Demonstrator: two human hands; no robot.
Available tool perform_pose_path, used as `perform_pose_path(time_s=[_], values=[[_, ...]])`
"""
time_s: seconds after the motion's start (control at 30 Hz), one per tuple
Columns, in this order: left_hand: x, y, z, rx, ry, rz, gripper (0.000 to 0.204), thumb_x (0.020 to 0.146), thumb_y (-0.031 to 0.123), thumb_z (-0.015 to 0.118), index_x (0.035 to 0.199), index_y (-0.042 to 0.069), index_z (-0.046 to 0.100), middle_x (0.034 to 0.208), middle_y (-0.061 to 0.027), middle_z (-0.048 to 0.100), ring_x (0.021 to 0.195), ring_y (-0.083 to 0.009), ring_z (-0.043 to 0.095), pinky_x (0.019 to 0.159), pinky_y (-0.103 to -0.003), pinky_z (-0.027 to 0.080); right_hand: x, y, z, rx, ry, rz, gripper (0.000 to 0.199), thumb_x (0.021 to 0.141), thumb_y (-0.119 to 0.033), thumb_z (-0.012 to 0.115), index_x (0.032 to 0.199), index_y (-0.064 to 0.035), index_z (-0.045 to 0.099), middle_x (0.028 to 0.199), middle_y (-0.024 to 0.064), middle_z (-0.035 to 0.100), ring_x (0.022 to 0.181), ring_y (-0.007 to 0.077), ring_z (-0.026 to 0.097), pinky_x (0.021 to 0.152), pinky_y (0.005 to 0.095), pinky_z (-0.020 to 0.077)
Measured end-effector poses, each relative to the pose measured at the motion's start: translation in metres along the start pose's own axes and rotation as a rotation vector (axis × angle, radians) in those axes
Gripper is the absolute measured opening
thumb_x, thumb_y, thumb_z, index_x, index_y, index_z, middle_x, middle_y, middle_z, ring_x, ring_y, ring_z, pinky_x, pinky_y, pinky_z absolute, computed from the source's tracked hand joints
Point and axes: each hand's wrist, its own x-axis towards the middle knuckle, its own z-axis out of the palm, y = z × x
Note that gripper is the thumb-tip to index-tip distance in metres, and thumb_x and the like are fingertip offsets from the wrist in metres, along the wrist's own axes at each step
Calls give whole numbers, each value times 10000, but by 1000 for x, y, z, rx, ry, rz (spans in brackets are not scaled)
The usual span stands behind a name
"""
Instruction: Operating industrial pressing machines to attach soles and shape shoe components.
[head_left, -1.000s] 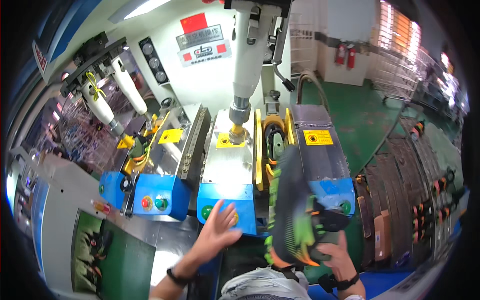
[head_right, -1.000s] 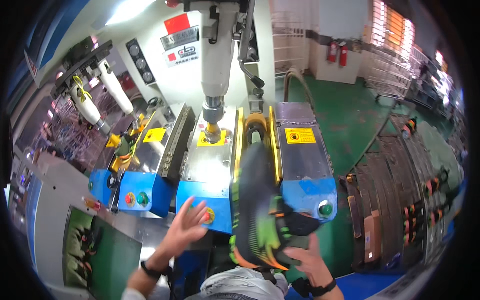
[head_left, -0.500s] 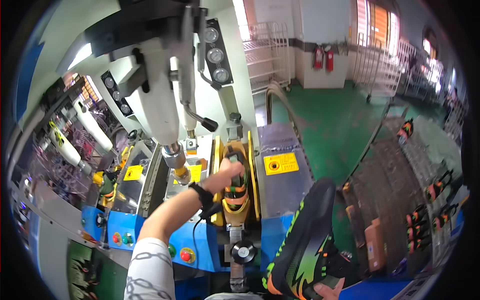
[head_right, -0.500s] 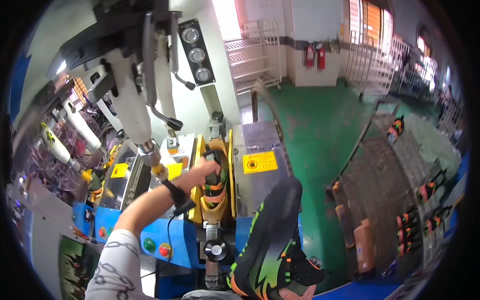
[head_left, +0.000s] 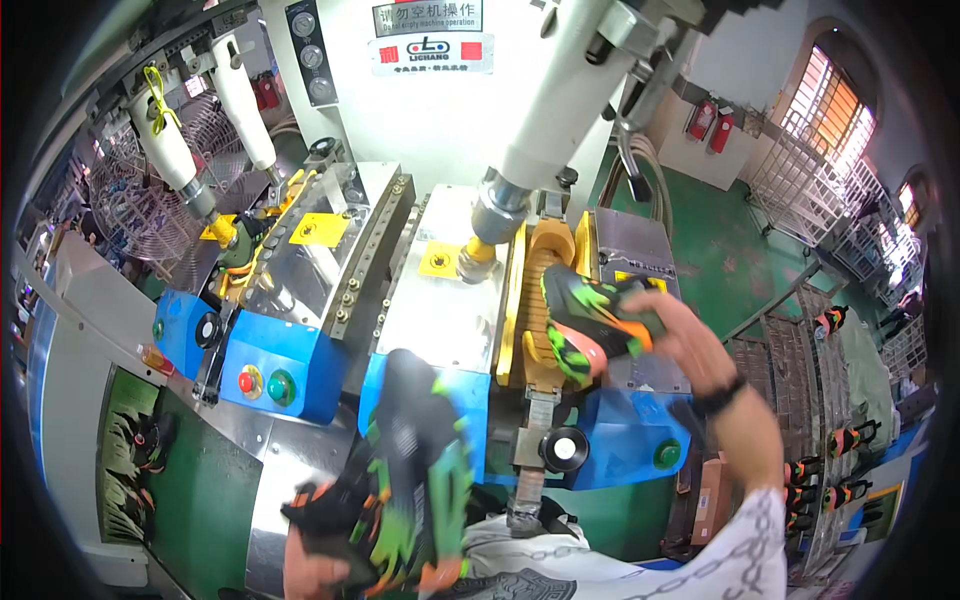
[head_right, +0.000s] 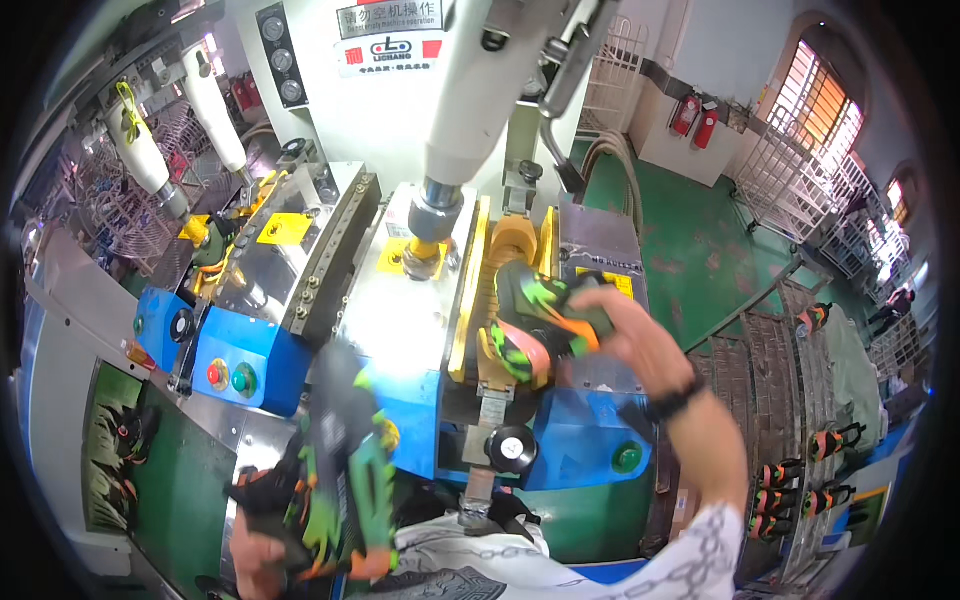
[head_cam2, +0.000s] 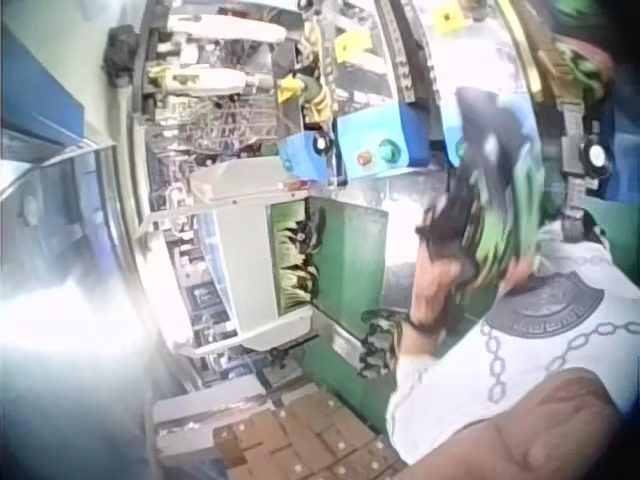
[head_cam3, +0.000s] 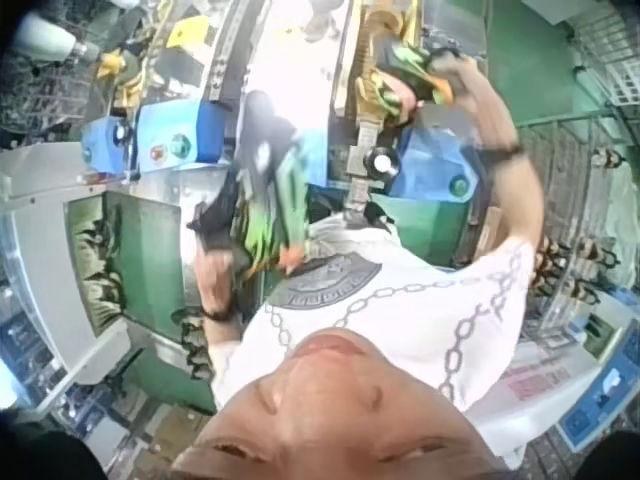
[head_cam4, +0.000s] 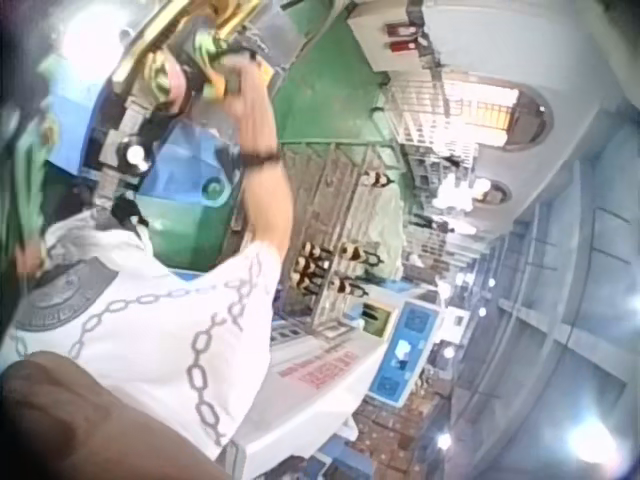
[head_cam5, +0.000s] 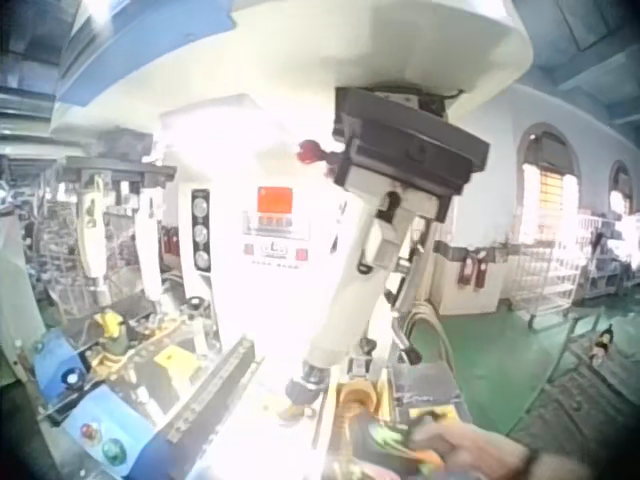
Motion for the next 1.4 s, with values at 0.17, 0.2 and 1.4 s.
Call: perform_pose_path(time_s=[0.17, 0.2, 1.4], values=[[-42, -38, -83, -119, -6, -44, 578, 631, 63, 648, 1188, 11, 505, 1167, -167, 565, 1058, -315, 583, 934, -434, 486, 121, -10, 66, -752, 532, -257, 349, 679, -38, 630, 988, 108, 560, 966, 215, 614, 815, 325, 647, 674, 435, 527], [-49, -42, -97, -136, -4, -88, 553, 646, 68, 643, 1181, 14, 513, 1162, -165, 565, 1053, -314, 581, 927, -434, 486, 154, 15, 24, -782, 618, -438, 435, 665, -92, 663, 1028, 126, 563, 965, 225, 627, 839, 315, 646, 694, 400, 515], [-36, -104, -268, 212, 322, -254, 410, 787, -33, 601, 1177, -13, 476, 1092, -207, 557, 1005, -276, 572, 837, -385, 501, 6, 179, 105, -1463, 371, -584, 183, 760, -243, 652, 798, -79, 580, 740, 85, 596, 722, 282, 613, 604, 415, 488]])
